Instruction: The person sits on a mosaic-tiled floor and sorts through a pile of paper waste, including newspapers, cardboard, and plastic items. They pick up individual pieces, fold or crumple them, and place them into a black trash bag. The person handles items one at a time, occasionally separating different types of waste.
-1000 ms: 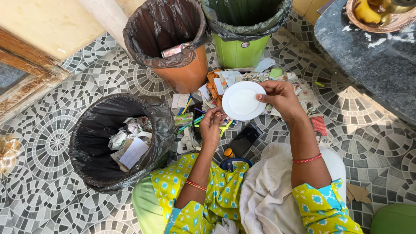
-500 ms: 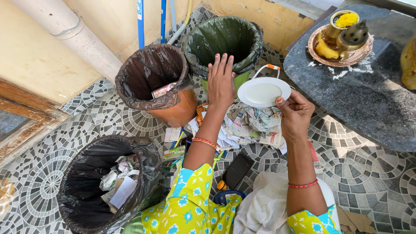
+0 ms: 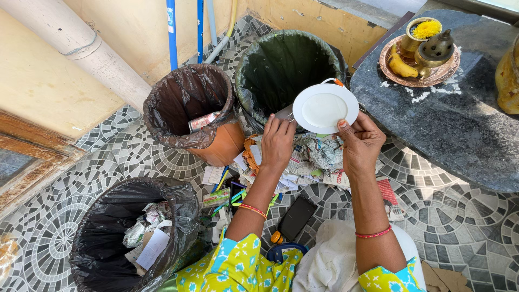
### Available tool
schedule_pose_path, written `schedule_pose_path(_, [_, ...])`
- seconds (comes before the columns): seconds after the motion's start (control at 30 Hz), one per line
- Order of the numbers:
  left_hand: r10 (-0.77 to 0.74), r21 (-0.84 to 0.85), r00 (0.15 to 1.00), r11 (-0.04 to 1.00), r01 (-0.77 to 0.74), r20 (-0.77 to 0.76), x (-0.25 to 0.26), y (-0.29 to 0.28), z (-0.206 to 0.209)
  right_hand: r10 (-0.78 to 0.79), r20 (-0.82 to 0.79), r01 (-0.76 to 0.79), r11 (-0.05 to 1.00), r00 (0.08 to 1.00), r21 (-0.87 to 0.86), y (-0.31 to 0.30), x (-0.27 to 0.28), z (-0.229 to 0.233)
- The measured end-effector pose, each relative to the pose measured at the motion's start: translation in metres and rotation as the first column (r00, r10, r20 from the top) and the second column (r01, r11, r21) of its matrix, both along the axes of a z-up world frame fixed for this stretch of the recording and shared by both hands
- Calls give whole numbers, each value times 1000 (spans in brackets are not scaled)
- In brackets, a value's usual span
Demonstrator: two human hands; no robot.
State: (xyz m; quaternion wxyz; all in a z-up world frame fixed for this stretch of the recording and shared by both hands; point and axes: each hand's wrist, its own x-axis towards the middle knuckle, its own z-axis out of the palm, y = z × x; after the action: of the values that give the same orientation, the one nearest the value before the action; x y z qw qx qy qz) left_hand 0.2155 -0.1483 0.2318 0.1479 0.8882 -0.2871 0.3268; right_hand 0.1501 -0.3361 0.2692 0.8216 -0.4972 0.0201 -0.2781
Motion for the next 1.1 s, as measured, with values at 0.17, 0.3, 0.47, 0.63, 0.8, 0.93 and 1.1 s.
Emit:
schedule_pose_path(0.17, [-71, -13, 997, 997, 71, 10, -53, 4, -13, -3, -26, 1, 998, 1000, -68, 21, 3, 0])
schedule_pose_path(0.3, [-100, 3, 994, 995, 100, 35, -76, 10, -26, 82, -115, -89, 995, 990, -56, 35, 15, -13])
schedule_pose_path(0.47, [-129, 29, 991, 991, 128, 30, -87, 15, -38, 155, -321, -160, 987, 934, 11, 63, 35, -54])
schedule_pose_path(0.63, [-160, 64, 987, 985, 159, 9, -93, 23, -40, 188, -431, -135, 979, 883, 150, 75, 54, -96])
schedule_pose_path(0.8, [-161, 61, 987, 985, 160, 3, -91, 22, -36, 237, -417, -112, 947, 877, 303, 67, 63, -101])
schedule_pose_path(0.93, [-140, 31, 990, 990, 140, 23, -83, 18, -30, 203, -252, -117, 941, 946, 317, 57, 56, -79])
schedule_pose_path(1.1, [-97, -35, 994, 994, 99, 40, -59, 12, -13, 143, -76, -117, 955, 987, 271, 36, 40, -45])
